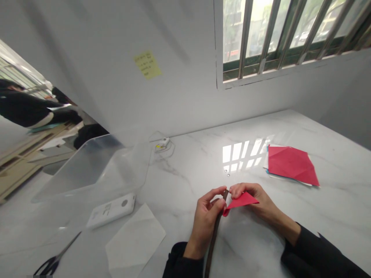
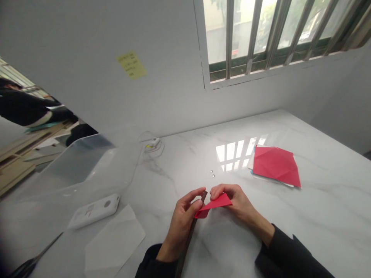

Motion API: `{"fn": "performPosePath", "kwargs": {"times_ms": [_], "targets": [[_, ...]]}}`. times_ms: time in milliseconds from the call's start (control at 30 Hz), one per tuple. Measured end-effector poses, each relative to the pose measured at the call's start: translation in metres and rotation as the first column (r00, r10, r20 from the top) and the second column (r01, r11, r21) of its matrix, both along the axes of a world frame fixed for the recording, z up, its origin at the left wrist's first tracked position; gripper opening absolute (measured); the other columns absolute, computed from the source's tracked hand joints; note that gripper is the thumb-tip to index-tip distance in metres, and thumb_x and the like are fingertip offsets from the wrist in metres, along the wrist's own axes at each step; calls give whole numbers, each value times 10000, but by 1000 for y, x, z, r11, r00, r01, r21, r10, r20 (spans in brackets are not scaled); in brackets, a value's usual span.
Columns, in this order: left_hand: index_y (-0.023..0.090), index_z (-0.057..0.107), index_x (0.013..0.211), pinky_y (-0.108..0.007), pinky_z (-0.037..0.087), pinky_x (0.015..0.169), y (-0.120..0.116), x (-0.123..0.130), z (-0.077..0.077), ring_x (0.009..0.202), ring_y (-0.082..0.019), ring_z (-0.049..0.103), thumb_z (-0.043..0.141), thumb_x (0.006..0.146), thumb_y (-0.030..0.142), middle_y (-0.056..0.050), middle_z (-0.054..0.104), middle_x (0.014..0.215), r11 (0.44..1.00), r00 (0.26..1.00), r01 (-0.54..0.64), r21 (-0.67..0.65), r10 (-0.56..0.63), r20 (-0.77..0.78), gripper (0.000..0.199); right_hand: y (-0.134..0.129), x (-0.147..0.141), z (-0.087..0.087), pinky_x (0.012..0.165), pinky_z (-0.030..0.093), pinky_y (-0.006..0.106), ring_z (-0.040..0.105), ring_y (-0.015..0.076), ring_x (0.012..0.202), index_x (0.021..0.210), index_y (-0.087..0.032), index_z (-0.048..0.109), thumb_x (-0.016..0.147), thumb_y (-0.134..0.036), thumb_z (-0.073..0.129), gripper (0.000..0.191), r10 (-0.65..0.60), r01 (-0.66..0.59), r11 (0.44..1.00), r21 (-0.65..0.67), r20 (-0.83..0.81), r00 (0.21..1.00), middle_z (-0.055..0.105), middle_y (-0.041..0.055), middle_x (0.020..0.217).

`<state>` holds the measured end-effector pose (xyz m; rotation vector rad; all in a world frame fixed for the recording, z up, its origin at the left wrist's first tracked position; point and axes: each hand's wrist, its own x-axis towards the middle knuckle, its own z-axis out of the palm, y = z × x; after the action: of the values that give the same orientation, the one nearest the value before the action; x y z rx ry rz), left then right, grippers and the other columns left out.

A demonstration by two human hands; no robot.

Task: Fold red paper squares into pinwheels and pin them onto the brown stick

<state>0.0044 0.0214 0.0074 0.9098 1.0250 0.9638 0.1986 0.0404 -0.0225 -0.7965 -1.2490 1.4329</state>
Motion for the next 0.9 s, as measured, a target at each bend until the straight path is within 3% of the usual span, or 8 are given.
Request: {"fn": "performPosePath", "kwargs": {"times_ms": [133,267,467,667,900], "targets": [[216,763,1097,-238,461,635,-1,2,-3,669,-132,580,814,738,357,-46,702,844,995,995,92,-30,-90,46,389,0,0,2,819,542,369,670,246,869,768,-233,756,712,-550,840,333,14,-14,999,-36,-24,1000,720,85,855],[214,768,1073,-243,481,664,-1,3,-3,746,-155,615,822,728,343,-65,718,951,996,994,86,-36,-83,70,372,0,0,2,803,546,351,675,231,857,770,-224,756,724,-501,849,296,31,-33,998,-61,-36,999,721,77,867],[211,767,1068,-240,479,668,-1,2,-4,744,-159,617,837,717,336,-53,709,858,996,994,70,-57,-65,86,379,-1,0,1,798,553,342,678,214,845,774,-223,752,756,-420,841,218,31,-35,995,-89,-47,998,722,69,862],[228,769,1069,-244,481,669,-1,2,-3,737,-166,628,843,709,357,-54,729,904,995,996,65,-70,-60,73,389,0,1,-2,776,562,350,677,223,841,766,-214,737,756,-374,837,189,39,-38,993,-111,8,999,725,69,851],[209,777,1069,-326,524,846,0,1,5,963,-259,662,774,766,374,-92,733,1038,994,987,108,17,-109,118,345,-2,2,0,673,526,300,662,197,743,901,-209,726,772,-359,814,217,92,-87,976,-199,16,996,733,37,856]]}}
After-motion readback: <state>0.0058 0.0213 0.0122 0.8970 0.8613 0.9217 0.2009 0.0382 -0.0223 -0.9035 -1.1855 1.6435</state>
